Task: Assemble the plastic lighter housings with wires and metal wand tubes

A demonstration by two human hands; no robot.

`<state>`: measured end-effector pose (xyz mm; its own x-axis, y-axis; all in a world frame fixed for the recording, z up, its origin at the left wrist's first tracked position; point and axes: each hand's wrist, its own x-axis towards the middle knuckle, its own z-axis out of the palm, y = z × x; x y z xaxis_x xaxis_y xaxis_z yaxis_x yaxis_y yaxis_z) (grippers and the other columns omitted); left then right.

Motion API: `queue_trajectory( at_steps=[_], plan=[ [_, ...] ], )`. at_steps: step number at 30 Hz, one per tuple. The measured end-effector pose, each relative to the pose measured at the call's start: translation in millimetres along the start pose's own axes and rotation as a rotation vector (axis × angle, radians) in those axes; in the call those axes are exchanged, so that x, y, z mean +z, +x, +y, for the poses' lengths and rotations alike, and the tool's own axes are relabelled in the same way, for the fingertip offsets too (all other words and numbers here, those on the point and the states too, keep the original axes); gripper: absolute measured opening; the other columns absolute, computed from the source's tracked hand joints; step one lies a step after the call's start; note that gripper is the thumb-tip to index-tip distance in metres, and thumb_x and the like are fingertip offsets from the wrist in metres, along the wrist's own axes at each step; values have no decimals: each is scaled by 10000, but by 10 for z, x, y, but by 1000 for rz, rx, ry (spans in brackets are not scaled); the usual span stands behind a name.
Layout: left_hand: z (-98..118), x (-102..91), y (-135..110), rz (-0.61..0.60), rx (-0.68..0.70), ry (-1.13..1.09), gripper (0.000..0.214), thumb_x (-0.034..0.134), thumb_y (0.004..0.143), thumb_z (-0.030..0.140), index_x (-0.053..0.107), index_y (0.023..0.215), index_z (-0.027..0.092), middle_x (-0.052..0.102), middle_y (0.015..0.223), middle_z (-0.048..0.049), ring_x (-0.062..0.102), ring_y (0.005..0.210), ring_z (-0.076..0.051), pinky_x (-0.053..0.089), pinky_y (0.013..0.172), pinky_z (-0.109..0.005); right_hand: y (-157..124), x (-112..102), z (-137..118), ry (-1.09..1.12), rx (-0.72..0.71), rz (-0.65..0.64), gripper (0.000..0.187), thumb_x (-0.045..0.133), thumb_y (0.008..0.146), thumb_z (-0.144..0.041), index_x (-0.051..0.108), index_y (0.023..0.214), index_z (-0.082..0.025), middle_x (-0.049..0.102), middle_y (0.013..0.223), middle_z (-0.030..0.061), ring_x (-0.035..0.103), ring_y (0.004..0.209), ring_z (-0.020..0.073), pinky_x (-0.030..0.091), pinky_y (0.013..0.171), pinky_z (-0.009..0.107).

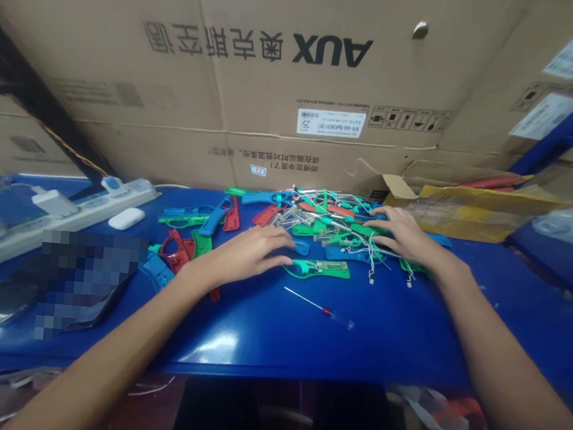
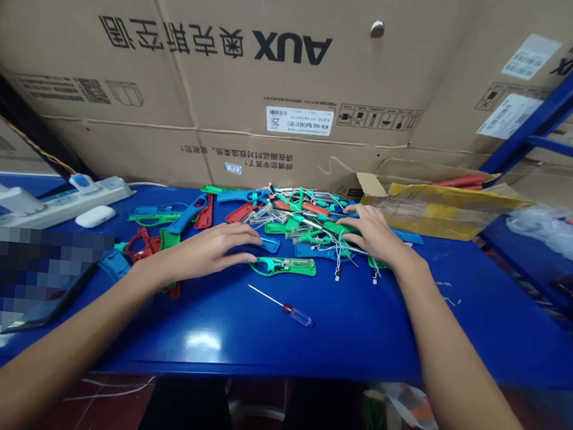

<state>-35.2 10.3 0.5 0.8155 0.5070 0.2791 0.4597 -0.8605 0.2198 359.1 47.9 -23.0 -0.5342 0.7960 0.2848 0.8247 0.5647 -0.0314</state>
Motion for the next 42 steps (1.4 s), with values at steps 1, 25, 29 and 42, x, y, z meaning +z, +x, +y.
queue_trajectory(
  at_steps=[1,25,29,42],
  plan=[
    [-5,3,-3,6,-2,8,351,514,1023,449,638,1229,193,662,1225,-100,637,1113,-238,511,952,-380,0,0,5,25,4,10,336,530,934,-439,711,1170,-281,616,1288,129,561,1165,343,449,969,542],
    [-46,-24,-16,33,-18,1,303,541,1016,406,653,1208,199,691,1173,-88,640,1111,-237,486,974,-407,-173,-502,-176,19,242,468,448,557,921,-526,730,1132,-170,694,992,151,626,930,326,493,834,430],
    [-25,-39,-16,24,-22,-4,307,536,1020,408,650,1209,194,692,1174,-87,636,1116,-238,480,978,-404,-185,-548,-204,96,256,518,420,633,883,-487,722,1127,-157,713,1013,137,657,890,294,500,788,380],
    [-6,-35,-17,-21,-27,5,300,522,1028,397,640,1216,195,677,1191,-92,632,1120,-243,475,964,-402,-145,-514,-242,205,421,393,426,663,796,-526,738,1054,-196,761,1051,112,696,914,319,514,797,419]
  ],
)
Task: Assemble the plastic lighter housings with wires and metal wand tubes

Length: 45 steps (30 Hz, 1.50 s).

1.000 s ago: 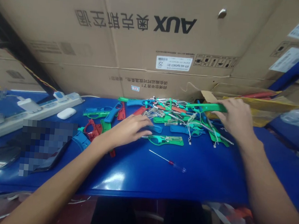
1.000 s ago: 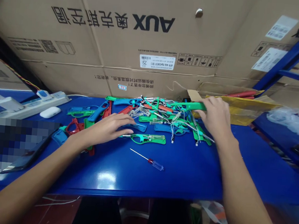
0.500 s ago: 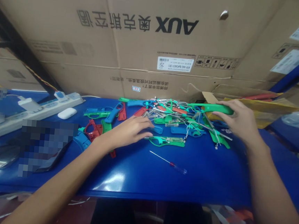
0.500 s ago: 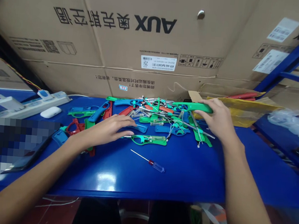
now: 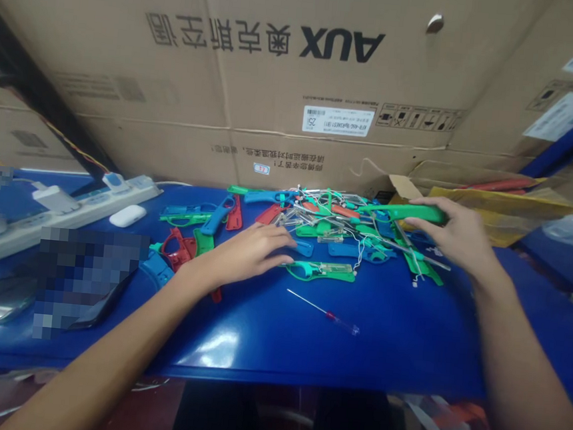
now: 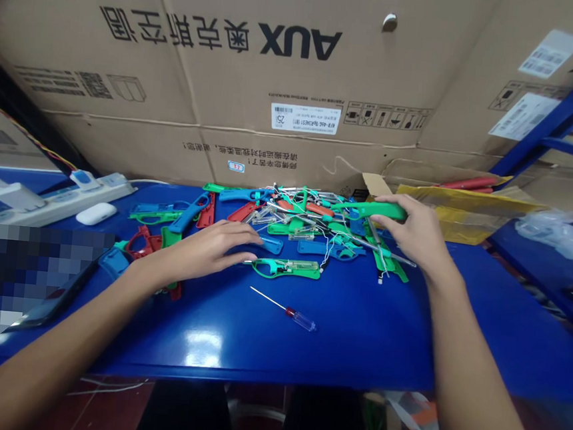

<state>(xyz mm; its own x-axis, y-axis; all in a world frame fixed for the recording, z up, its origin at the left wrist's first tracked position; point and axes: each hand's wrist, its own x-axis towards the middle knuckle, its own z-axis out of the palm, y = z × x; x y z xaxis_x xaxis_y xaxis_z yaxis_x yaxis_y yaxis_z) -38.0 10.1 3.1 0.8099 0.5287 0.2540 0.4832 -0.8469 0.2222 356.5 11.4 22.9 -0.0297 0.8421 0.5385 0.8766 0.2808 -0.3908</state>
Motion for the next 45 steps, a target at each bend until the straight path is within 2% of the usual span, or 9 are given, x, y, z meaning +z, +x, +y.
queue_trajectory(
  at_steps=[4,8,16,20,26,30,36,40,45],
  plan=[
    [0,2,-2,14,6,-3,315,513,1029,408,647,1217,195,688,1181,-93,640,1105,-241,485,951,-403,0,84,73,-16,35,-131,434,663,785,-568,746,1031,-220,776,975,84,707,883,328,526,765,436],
    [-1,11,-2,18,10,-13,340,489,1033,431,655,1211,194,699,1161,-93,642,1100,-239,489,961,-406,-5,185,134,-97,28,-12,391,636,828,-492,728,1090,-217,769,1043,104,709,935,347,528,815,467],
    [24,6,12,-10,-3,-10,331,486,1037,423,663,1196,192,690,1146,-93,649,1070,-237,490,923,-398,-11,361,107,-149,0,57,323,609,861,-375,708,1130,-225,744,1094,124,692,979,352,524,857,476],
    [32,2,14,-4,11,-22,342,468,1043,428,665,1188,190,694,1121,-92,654,1043,-226,496,907,-380,-25,350,38,-108,-21,86,290,605,858,-359,714,1104,-249,743,1110,104,687,980,348,521,855,477],
    [25,5,10,-4,8,-27,336,475,1039,422,664,1194,192,698,1109,-93,660,1034,-230,500,904,-389,-50,252,-168,-53,-81,223,300,565,911,-409,706,1128,-259,736,1056,94,673,964,321,527,814,446],
    [25,5,9,-20,7,-24,310,500,1032,400,656,1196,190,696,1120,-89,661,1039,-230,494,923,-387,-53,253,-194,-25,-68,99,345,610,881,-449,711,1141,-245,752,1059,87,697,869,294,536,751,409],
    [37,-3,10,-34,-6,-12,295,516,1028,391,647,1199,189,693,1131,-91,657,1057,-238,488,934,-395,-29,328,0,-64,84,-36,398,655,829,-487,741,1108,-217,775,905,83,701,767,304,533,699,416],
    [33,5,10,-35,0,-11,303,510,1031,394,647,1206,188,695,1138,-92,658,1064,-240,489,935,-401,-10,411,89,-101,137,0,401,655,823,-460,738,1113,-196,775,961,117,705,831,333,536,748,455],
    [27,22,13,-35,8,-21,316,509,1030,400,654,1210,185,700,1135,-94,663,1055,-234,496,933,-395,3,481,113,-98,83,112,333,610,863,-395,724,1115,-210,755,1081,124,690,964,340,521,861,465]
  ],
)
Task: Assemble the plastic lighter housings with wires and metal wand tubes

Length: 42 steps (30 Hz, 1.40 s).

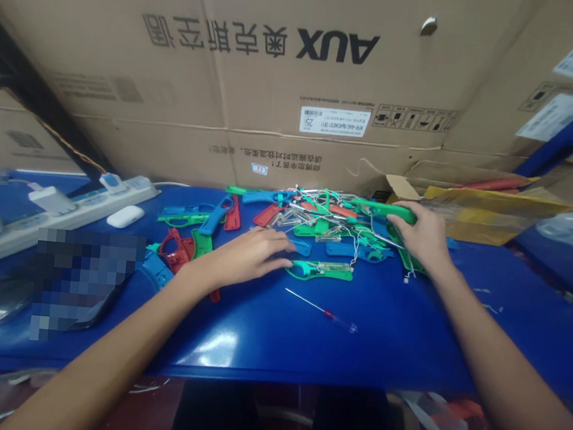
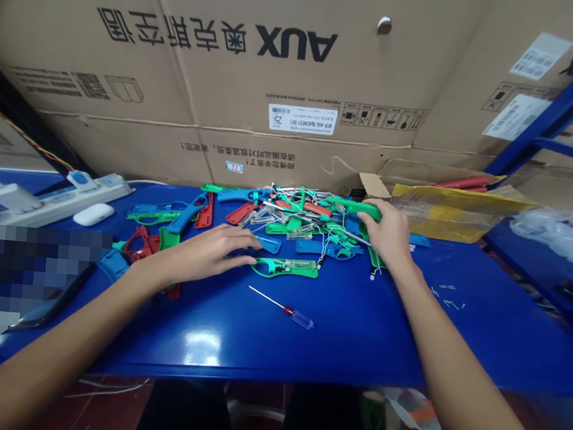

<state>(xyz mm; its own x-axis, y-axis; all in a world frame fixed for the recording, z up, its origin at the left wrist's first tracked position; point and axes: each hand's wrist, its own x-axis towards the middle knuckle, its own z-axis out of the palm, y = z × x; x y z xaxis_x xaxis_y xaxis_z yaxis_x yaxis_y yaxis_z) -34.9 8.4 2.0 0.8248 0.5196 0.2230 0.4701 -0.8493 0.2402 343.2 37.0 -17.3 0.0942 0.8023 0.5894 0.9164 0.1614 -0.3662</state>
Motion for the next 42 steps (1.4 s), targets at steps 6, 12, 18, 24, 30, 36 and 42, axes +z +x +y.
queue_trajectory(
  at_steps=[6,12,18,24,30,36,42],
  plan=[
    [3,2,5,-12,-16,-11,323,512,1028,391,663,1210,171,702,1130,-98,665,1052,-234,500,932,-395,-32,2,41,-172,-57,70,354,555,900,-345,709,1174,-181,662,1146,166,587,1082,360,469,913,490],
    [-17,17,2,-21,-22,-12,316,523,1024,394,656,1217,182,695,1153,-98,657,1076,-237,491,955,-404,-103,3,-226,-339,-304,-77,302,489,965,-327,759,1055,-224,603,1218,153,509,1133,353,390,915,514],
    [-8,-2,4,-25,-23,-14,307,538,1019,377,658,1210,170,701,1131,-100,664,1048,-236,497,930,-393,-79,53,-134,-292,-220,-307,309,492,931,-255,755,1085,-204,716,1119,138,617,1038,338,456,892,495],
    [-2,-8,-1,-11,-12,-5,304,515,1029,381,656,1200,173,699,1122,-96,662,1039,-234,496,919,-390,-33,-36,-12,-110,-5,-145,384,534,860,-216,687,1212,-217,762,1090,109,695,1024,345,523,881,481],
    [-21,-1,-3,-3,-9,-3,305,522,1026,379,659,1203,171,701,1115,-96,662,1038,-233,497,919,-394,-19,-150,-203,346,-9,-96,316,658,815,-366,719,1089,-221,761,1129,79,703,1070,308,531,968,469],
    [-16,-1,-1,-19,-15,-8,300,538,1018,367,663,1201,164,702,1113,-96,667,1033,-236,505,914,-398,-15,-131,-119,187,-33,-213,288,667,813,-421,752,1016,-236,785,1031,75,718,996,327,533,926,489],
    [-14,3,-1,-10,-12,-17,309,529,1021,379,664,1206,173,707,1117,-99,670,1036,-233,507,914,-390,-4,-61,81,15,-67,-232,314,612,872,-380,715,1113,-207,755,1103,126,690,1032,340,521,924,506]
  ],
)
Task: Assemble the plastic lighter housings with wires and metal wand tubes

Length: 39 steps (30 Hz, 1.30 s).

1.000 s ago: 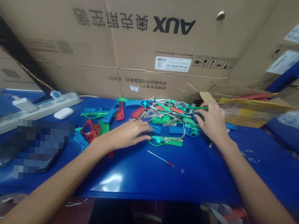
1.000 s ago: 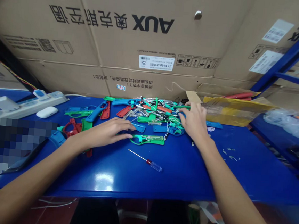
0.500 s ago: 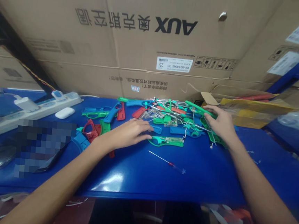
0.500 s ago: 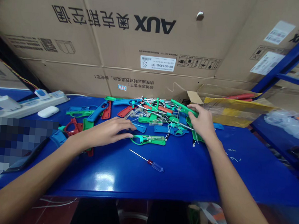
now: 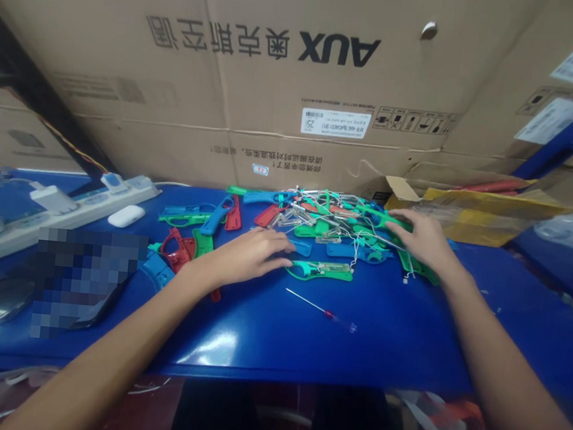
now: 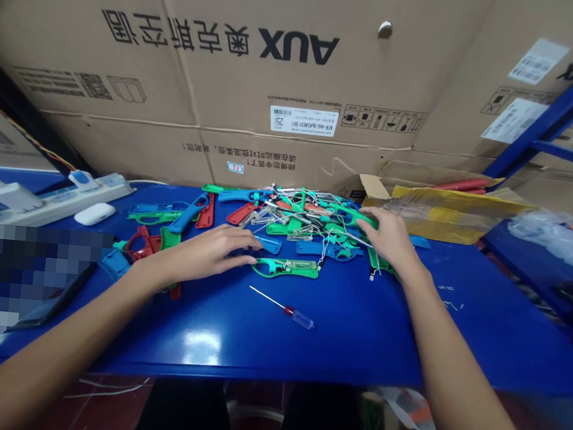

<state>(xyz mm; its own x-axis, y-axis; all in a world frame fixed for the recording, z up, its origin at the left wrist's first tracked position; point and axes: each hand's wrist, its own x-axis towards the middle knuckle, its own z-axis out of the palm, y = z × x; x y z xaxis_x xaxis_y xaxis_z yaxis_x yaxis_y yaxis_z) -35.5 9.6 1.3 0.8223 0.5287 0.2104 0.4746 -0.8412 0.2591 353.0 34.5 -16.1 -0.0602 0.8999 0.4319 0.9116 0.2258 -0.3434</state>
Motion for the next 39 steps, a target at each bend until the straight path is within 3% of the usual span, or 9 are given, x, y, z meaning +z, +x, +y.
queue_trajectory(
  at_steps=[3,7,12,15,20,23,29,33,39],
  plan=[
    [-4,7,1,-7,-6,-2,312,529,1020,384,666,1207,175,706,1116,-99,668,1041,-233,501,927,-392,-18,46,-44,-103,-144,3,295,612,874,-315,684,1136,-200,666,1272,161,591,1193,370,469,980,553],
    [2,8,6,-11,-8,-18,320,521,1021,387,668,1207,173,704,1108,-97,669,1040,-229,505,927,-391,-44,130,-169,-246,-285,-49,178,557,915,-260,726,949,-215,547,1423,157,470,1320,368,379,1055,581],
    [1,8,7,-5,-1,-16,329,509,1025,401,673,1196,172,706,1097,-106,670,1027,-231,513,904,-383,-50,171,-167,-320,-226,-105,302,512,962,-367,751,1108,-253,520,1471,149,435,1357,378,329,1077,627],
    [-6,15,4,2,5,-27,331,502,1027,400,676,1195,174,706,1100,-108,669,1016,-226,519,896,-382,-51,120,-137,-306,-205,-130,282,556,932,-402,754,1095,-287,511,1490,111,440,1352,383,352,1058,627],
    [-11,16,3,-16,-14,-40,324,519,1022,391,668,1209,172,700,1112,-103,664,1030,-225,520,912,-386,-72,56,-288,-319,-255,22,301,470,925,-216,744,1049,-190,522,1459,164,456,1333,349,345,1089,564],
    [-14,13,1,-24,-14,-44,322,517,1024,385,663,1217,172,700,1113,-103,665,1032,-225,520,914,-383,-77,116,-414,-324,-319,-32,325,450,952,-252,764,1003,-185,571,1408,156,489,1300,325,364,1083,525],
    [-12,15,-1,-27,-16,-43,328,516,1027,392,657,1223,169,695,1122,-102,663,1035,-216,520,913,-365,-21,218,-329,-404,-163,-136,379,488,970,-421,807,979,-218,604,1386,151,506,1281,375,364,1050,613],
    [-9,19,6,-36,-16,-47,339,509,1030,399,654,1228,165,693,1126,-106,661,1039,-220,520,921,-375,99,181,-206,-288,-21,-268,339,584,910,-502,810,1007,-268,615,1380,115,545,1257,380,447,994,569],
    [-24,25,19,-13,-11,-59,328,502,1029,392,672,1198,168,703,1096,-106,667,1016,-218,528,901,-373,261,184,-189,-193,6,-335,272,720,793,-538,793,741,-281,717,1135,96,629,1110,353,521,850,460]
  ],
)
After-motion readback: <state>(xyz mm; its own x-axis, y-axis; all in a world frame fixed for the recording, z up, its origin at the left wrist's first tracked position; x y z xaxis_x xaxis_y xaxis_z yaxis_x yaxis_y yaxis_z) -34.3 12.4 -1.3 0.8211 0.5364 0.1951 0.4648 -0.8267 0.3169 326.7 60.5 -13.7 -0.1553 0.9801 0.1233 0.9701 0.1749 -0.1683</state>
